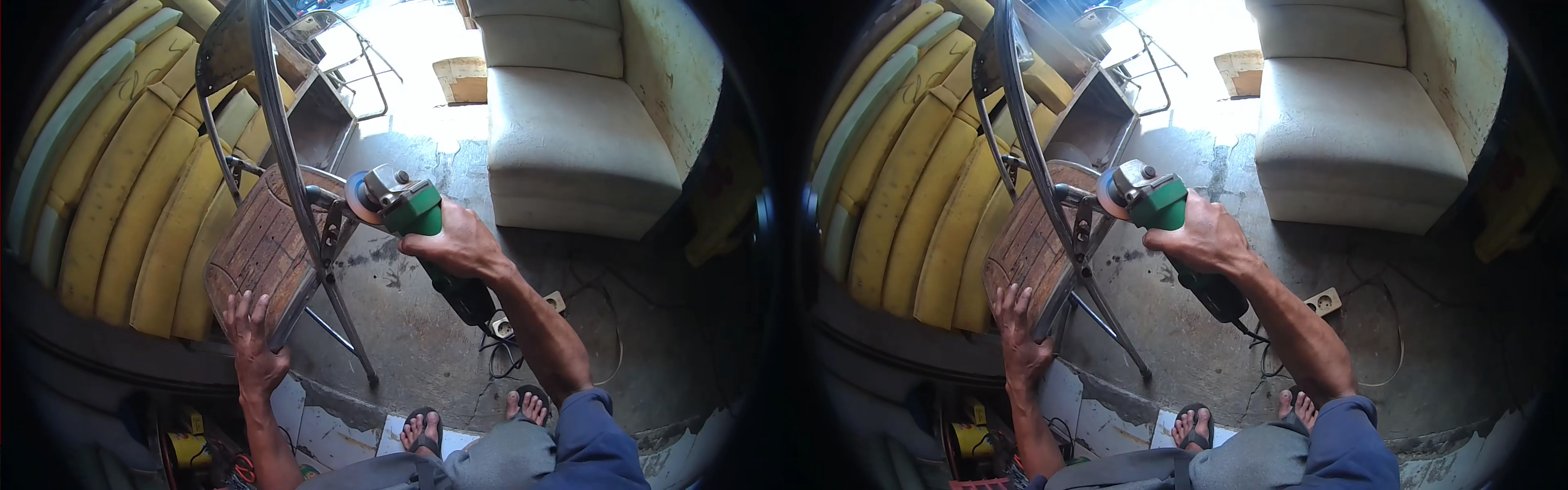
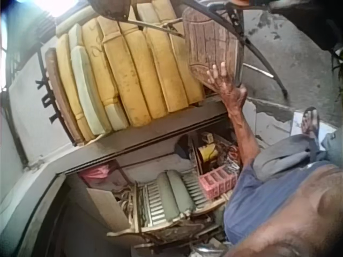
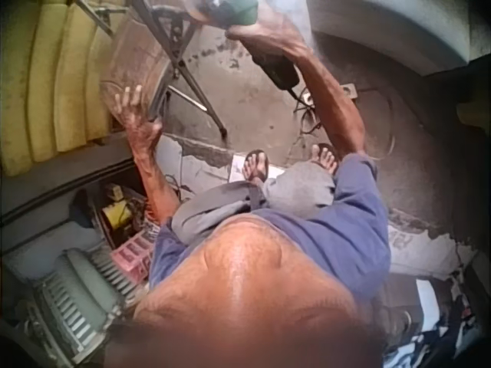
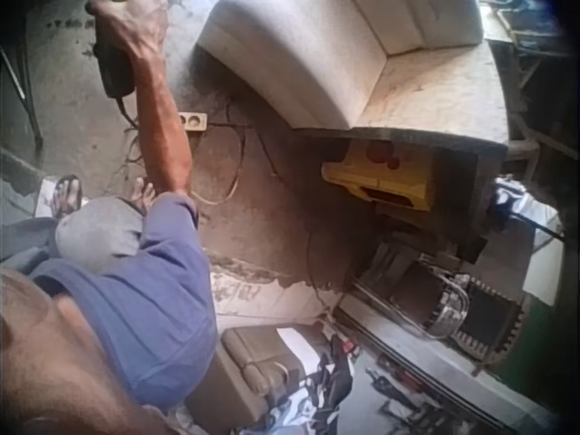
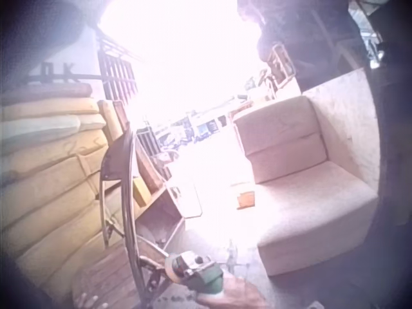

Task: The person uses a power grinder to smooth or polish the metal frame of a folding chair, working on different sections of the frame and legs.

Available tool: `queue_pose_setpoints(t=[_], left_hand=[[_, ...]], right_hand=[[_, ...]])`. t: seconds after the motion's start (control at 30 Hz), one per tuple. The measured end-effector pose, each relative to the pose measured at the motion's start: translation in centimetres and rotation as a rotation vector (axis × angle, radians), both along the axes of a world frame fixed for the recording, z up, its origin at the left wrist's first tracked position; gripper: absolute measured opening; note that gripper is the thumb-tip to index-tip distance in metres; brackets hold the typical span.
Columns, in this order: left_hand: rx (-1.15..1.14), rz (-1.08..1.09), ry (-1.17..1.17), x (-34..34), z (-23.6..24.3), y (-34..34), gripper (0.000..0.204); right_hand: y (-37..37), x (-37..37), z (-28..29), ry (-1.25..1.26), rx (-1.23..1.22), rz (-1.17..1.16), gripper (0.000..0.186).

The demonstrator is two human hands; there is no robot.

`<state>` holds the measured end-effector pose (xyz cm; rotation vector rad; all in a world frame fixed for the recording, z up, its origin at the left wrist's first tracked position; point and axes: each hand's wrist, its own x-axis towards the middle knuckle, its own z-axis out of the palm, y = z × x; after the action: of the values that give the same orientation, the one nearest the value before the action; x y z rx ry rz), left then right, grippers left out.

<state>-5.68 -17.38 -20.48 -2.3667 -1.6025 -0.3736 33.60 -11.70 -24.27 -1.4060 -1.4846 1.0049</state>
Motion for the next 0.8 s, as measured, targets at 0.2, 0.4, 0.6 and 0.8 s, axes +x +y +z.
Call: queue_pose_setpoints(t=[0.2, 0.4, 0.6, 0.8], left_hand=[[0.02, -0.01, 0.007, 0.7, 0.1, -0.1, 0.093], [0.02, -0.031, 0.033, 0.9, 0.0, 0.2, 0.093], [0.008, -0.035, 0.052, 0.9, -0.2, 0.3, 0.099], [0.012, -0.046, 0.049, 0.6, 0.0, 0.5, 0.098]], right_hand=[[1.7, 2.0, 1.5, -0.047, -0.027, 0.091, 0.076], [2.8, 3.8, 2.1, -0.118, 0.064, 0.158, 0.078], [3.9, 3.2, 1.7, -0.085, 0.176, 0.146, 0.082], [3.7, 3.4, 2.0, -0.055, 0.184, 0.163, 0.082]])
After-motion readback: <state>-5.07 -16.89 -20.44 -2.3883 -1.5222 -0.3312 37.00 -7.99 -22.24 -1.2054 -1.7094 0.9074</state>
